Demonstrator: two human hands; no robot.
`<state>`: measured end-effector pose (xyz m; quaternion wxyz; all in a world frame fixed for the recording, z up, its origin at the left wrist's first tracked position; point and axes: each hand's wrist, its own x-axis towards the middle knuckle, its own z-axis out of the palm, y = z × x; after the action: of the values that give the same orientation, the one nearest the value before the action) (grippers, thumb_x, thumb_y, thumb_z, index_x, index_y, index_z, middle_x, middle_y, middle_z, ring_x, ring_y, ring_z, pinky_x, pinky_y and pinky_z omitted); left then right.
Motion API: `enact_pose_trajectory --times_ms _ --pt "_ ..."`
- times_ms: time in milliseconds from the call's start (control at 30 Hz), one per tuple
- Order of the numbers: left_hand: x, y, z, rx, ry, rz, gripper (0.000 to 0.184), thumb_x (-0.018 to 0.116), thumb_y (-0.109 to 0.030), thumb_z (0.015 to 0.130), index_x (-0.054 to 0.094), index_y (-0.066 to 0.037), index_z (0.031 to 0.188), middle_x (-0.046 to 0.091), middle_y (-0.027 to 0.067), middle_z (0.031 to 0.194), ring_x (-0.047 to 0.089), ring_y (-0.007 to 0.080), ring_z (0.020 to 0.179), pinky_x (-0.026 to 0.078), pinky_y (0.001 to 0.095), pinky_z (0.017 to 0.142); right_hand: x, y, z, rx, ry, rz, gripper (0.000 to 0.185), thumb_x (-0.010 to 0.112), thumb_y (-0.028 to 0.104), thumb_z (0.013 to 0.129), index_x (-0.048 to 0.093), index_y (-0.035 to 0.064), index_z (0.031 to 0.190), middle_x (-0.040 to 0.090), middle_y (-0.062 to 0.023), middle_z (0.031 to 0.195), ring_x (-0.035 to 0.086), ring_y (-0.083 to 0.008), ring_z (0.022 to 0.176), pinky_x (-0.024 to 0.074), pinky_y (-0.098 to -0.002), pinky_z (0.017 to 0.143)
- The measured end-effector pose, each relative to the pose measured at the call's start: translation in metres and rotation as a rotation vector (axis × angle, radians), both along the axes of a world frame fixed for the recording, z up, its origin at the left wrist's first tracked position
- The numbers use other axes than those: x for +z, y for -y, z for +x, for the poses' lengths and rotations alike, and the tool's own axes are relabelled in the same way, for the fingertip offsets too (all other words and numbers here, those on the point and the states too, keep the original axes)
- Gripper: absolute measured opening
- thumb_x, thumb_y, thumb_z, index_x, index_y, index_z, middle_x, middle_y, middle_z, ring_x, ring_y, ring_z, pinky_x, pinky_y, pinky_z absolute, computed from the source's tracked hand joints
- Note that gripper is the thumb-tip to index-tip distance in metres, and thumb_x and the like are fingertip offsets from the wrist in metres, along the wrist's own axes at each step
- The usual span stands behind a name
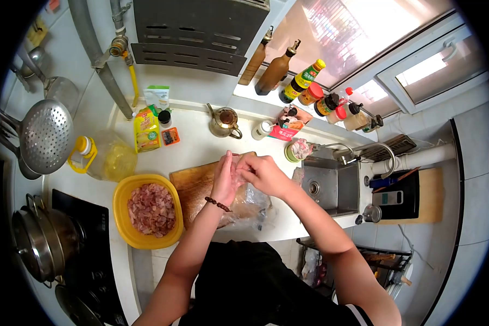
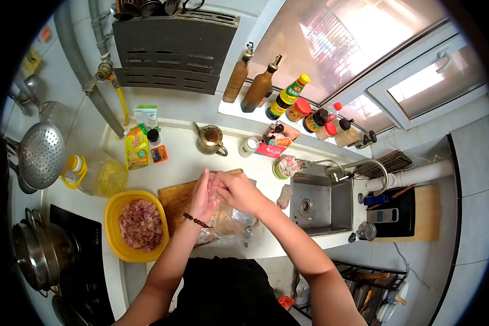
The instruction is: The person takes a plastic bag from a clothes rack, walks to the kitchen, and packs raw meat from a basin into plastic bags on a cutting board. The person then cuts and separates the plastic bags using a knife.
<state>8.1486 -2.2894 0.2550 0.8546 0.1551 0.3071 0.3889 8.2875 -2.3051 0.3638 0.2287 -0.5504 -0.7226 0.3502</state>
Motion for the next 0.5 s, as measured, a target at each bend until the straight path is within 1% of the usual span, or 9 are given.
enact_pose_trajectory --times_ms 33,67,133,233,333,367,433,467,500 --pt "-0.006 0.000 0.000 0.016 0.002 0.010 0.038 0.049 -0.053 0.107 0.056 -0.016 0.116 0.067 0.0011 0.103 0.068 0.0143 0.098 0.054 0.0365 0.077 -0.005 0.001 -0.001 -0.002 0.000 -0.003 0.011 0.067 0.007 0.093 0.062 -0.0003 0.100 0.070 -0.0187 0.082 0.069 -0.0369 0.075 0.0553 -0.0412 0.069" --pt "-0.012 0.002 0.001 0.016 0.001 0.005 0.038 0.049 -0.053 0.107 0.056 -0.016 0.116 0.067 0.0011 0.103 0.068 0.0143 0.098 0.054 0.0365 0.077 -0.009 0.002 -0.003 -0.010 0.019 0.006 0.013 0.066 0.007 0.093 0.061 -0.0003 0.103 0.070 -0.0202 0.084 0.069 -0.0392 0.077 0.0554 -0.0426 0.070" --pt "-0.014 0.003 0.001 0.047 -0.009 -0.023 0.034 0.052 -0.050 0.107 0.057 -0.016 0.109 0.065 0.0000 0.095 0.066 0.0127 0.089 0.053 0.0349 0.074 -0.015 0.005 -0.009 -0.055 0.035 0.019 0.022 0.065 0.006 0.093 0.058 -0.0003 0.113 0.071 -0.0242 0.091 0.069 -0.0438 0.082 0.0552 -0.0456 0.072" --pt "-0.021 0.006 0.000 0.068 -0.127 -0.132 0.033 0.054 -0.048 0.107 0.056 -0.015 0.106 0.060 -0.0014 0.086 0.063 0.0118 0.080 0.052 0.0325 0.068 -0.029 0.003 -0.011 -0.143 0.032 -0.044 0.018 0.065 0.005 0.092 0.062 -0.0011 0.110 0.070 -0.0248 0.088 0.069 -0.0432 0.081 0.0550 -0.0446 0.070" --pt "-0.041 0.007 0.000 0.024 -0.095 -0.097 0.035 0.055 -0.050 0.106 0.053 -0.015 0.101 0.053 -0.0031 0.080 0.060 0.0114 0.077 0.051 0.0300 0.063 -0.047 0.001 -0.007 -0.120 0.072 -0.118 0.012 0.065 0.003 0.091 0.067 -0.0018 0.102 0.069 -0.0246 0.083 0.069 -0.0415 0.077 0.0546 -0.0438 0.068" --pt "-0.049 0.008 -0.002 0.025 -0.097 -0.100 0.035 0.055 -0.050 0.106 0.053 -0.015 0.101 0.053 -0.0031 0.080 0.060 0.0114 0.077 0.051 0.0300 0.063 -0.059 0.002 -0.006 -0.119 0.071 -0.121 0.012 0.065 0.003 0.091 0.067 -0.0018 0.102 0.069 -0.0246 0.083 0.069 -0.0415 0.077 0.0546 -0.0438 0.068" --pt "-0.063 0.008 -0.005 -0.055 -0.129 -0.064 0.037 0.049 -0.055 0.107 0.057 -0.019 0.108 0.055 -0.0053 0.089 0.058 0.0078 0.088 0.053 0.0314 0.069 -0.085 0.002 -0.004 -0.193 -0.033 -0.131 0.007 0.065 0.003 0.089 0.068 -0.0029 0.092 0.069 -0.0238 0.081 0.069 -0.0400 0.073 0.0542 -0.0428 0.066" --pt "-0.069 0.009 -0.006 -0.053 -0.131 -0.066 0.037 0.049 -0.055 0.107 0.057 -0.019 0.108 0.055 -0.0053 0.089 0.058 0.0078 0.088 0.053 0.0314 0.069 -0.095 0.001 -0.003 -0.191 -0.034 -0.133 0.007 0.065 0.003 0.089 0.068 -0.0029 0.092 0.069 -0.0238 0.081 0.069 -0.0400 0.073 0.0542 -0.0428 0.066" --pt "-0.075 0.009 -0.007 -0.048 -0.195 -0.116 0.038 0.049 -0.055 0.107 0.057 -0.018 0.111 0.056 -0.0036 0.096 0.059 0.0098 0.092 0.055 0.0334 0.072 -0.101 0.000 -0.003 -0.226 -0.032 -0.166 0.007 0.065 0.003 0.089 0.067 -0.0030 0.091 0.069 -0.0237 0.081 0.069 -0.0396 0.073 0.0542 -0.0427 0.066"
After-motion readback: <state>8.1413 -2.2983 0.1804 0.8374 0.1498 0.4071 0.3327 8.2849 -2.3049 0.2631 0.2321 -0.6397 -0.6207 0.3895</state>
